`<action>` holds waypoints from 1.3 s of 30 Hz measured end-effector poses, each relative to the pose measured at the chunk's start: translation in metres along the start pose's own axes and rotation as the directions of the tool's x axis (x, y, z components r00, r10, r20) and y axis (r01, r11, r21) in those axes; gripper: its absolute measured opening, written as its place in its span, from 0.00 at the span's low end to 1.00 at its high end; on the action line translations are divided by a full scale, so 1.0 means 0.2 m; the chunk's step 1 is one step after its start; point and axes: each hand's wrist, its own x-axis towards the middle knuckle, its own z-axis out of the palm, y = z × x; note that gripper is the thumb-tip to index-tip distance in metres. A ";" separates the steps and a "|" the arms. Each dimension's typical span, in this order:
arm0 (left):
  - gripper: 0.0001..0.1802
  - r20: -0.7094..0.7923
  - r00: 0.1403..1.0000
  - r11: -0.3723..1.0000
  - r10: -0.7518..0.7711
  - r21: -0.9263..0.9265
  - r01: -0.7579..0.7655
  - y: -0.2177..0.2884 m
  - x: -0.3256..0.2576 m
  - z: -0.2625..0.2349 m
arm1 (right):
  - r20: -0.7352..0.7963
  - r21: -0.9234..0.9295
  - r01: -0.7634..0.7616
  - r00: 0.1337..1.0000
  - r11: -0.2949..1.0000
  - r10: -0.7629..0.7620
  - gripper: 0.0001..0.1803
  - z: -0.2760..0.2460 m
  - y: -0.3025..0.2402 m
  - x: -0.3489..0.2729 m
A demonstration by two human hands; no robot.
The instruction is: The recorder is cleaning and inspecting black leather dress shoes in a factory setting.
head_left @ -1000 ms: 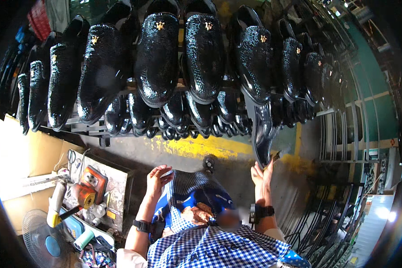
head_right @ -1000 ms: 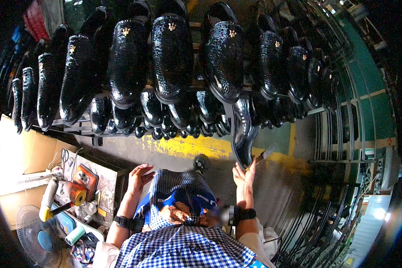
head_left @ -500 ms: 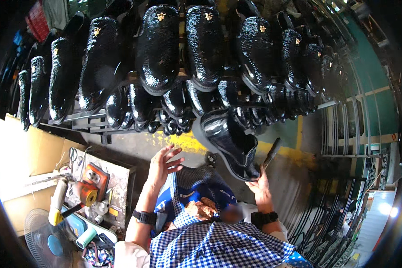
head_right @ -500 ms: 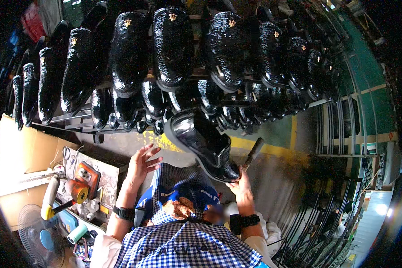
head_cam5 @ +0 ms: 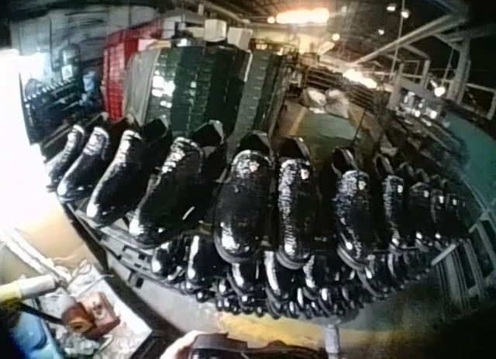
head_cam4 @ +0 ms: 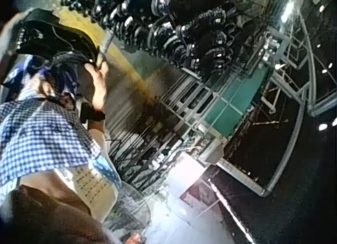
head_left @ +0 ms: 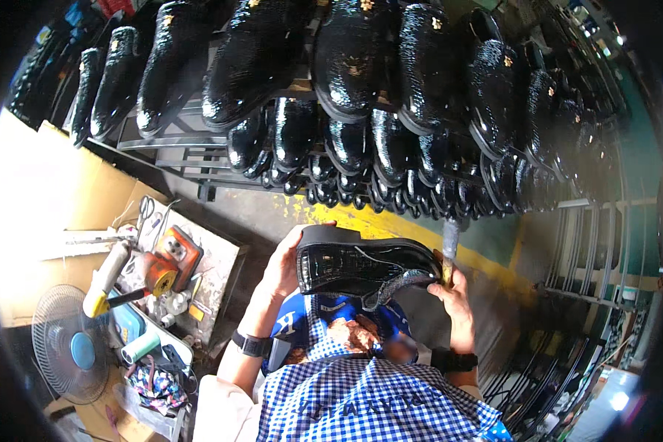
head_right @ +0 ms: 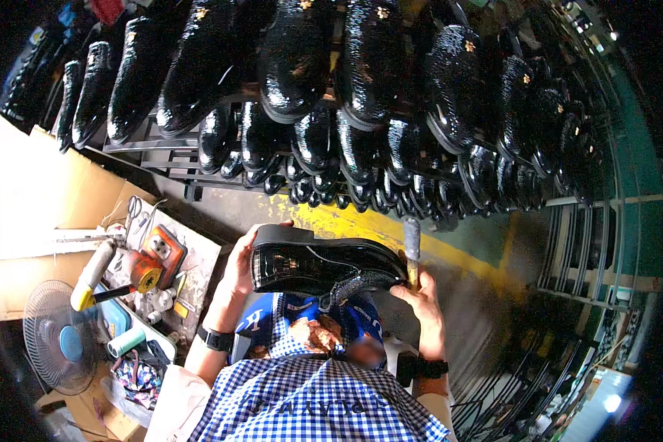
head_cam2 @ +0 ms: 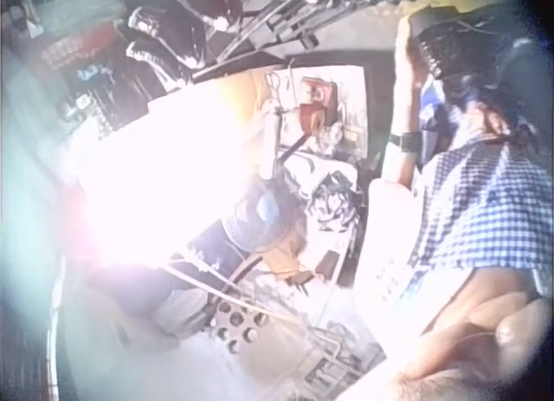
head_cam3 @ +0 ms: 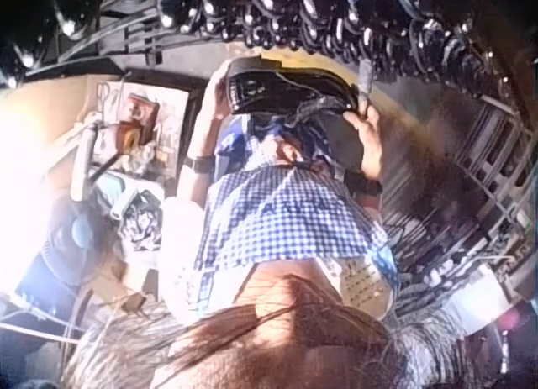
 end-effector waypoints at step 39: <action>0.39 -0.187 0.982 0.854 -0.038 0.504 0.129 -0.28 0.00 0.17 | -0.296 -0.233 0.295 0.886 0.927 -0.357 0.33 0.21 0.03 -0.18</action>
